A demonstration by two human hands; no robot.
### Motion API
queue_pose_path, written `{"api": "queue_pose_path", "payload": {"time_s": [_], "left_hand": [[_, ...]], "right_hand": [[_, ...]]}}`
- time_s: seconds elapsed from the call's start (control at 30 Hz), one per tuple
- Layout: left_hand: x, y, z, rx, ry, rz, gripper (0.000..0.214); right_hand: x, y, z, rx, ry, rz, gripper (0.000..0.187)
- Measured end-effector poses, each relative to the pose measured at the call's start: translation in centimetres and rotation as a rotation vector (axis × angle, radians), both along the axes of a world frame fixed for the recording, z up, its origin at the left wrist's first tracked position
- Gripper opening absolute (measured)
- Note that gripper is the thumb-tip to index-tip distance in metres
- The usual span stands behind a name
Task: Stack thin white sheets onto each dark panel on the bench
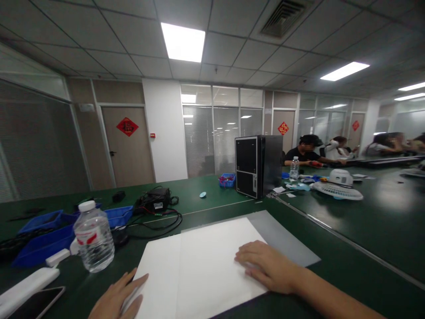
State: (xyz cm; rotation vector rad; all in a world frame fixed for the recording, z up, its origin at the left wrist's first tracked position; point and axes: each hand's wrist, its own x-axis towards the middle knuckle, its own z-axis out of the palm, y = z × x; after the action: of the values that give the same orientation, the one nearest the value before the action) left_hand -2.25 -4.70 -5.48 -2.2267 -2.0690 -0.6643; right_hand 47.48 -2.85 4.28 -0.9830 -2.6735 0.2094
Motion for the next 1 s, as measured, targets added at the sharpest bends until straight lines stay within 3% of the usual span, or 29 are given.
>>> {"api": "queue_pose_path", "payload": {"time_s": [0.17,0.3,0.43,0.7,1.0], "left_hand": [[0.5,-0.3,1.0,-0.031,-0.002,0.008,0.05],[0.9,-0.8,1.7,-0.065,0.016,0.02,0.052],[1.2,-1.1,2.1,-0.08,0.013,0.028,0.053],[1.0,-1.0,2.0,-0.079,-0.019,0.029,0.056],[0.8,-0.7,1.7,-0.025,0.007,0.023,0.053]], "right_hand": [[5.0,3.9,-1.6,0.115,-0.074,-0.61,0.048],[8.5,5.1,-2.3,0.098,-0.09,-0.785,0.048],[8.3,5.0,-2.6,0.083,-0.091,-0.783,0.048],[4.3,3.5,-2.3,0.093,-0.076,-0.629,0.05],[2.3,2.3,-1.5,0.125,-0.074,-0.462,0.044]]}}
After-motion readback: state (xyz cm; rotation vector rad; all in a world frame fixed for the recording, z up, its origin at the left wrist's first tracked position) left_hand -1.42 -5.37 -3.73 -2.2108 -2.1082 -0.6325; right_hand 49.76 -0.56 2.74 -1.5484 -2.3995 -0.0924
